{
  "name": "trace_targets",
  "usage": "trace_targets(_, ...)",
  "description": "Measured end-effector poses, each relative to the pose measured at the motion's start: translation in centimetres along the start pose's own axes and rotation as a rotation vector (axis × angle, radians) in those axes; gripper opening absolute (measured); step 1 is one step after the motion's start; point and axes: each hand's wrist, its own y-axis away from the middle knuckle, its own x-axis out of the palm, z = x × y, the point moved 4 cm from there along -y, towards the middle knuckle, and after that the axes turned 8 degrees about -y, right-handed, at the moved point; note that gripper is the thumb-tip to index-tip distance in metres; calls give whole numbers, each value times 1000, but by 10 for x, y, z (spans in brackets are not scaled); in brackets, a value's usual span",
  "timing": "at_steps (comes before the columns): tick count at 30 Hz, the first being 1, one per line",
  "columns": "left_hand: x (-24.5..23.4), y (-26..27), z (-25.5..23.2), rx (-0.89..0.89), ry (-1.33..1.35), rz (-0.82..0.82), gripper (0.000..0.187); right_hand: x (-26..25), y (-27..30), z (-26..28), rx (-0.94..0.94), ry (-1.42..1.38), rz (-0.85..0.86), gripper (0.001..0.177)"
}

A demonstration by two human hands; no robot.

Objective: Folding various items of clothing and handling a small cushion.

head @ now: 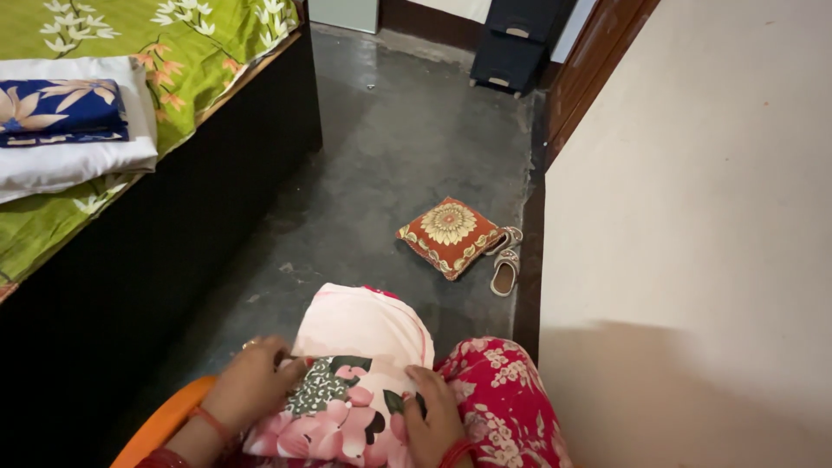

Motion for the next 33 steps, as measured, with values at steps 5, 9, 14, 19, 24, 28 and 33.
trace_targets(5, -11, 0, 3, 45, -19, -136, 42, -2, -3, 5, 46, 39, -11, 39)
trace_targets(9, -28, 16, -8, 64, -45, -255, 31, -1, -2, 2, 20, 83, -28, 38)
trace_targets(14, -37, 22, -26, 204, 173, -360, 20, -2, -1, 4, -13, 62, -42, 38)
trace_targets(19, -18, 12, -12, 54, 627, -161, 14, -7, -1, 16, 10, 57, -175, 28)
trace_targets(24, 5, -3, 2, 118, 461, -181, 17, -12, -2, 25, 73, 10, -239, 16)
trace_targets(28, 6, 2, -5, 63, 334, -162, 20, -8, -4, 16, 49, 111, -173, 20)
trace_targets(33, 26, -1, -4, 82, 90, -217, 19, -7, -6, 14, -1, 224, -123, 22)
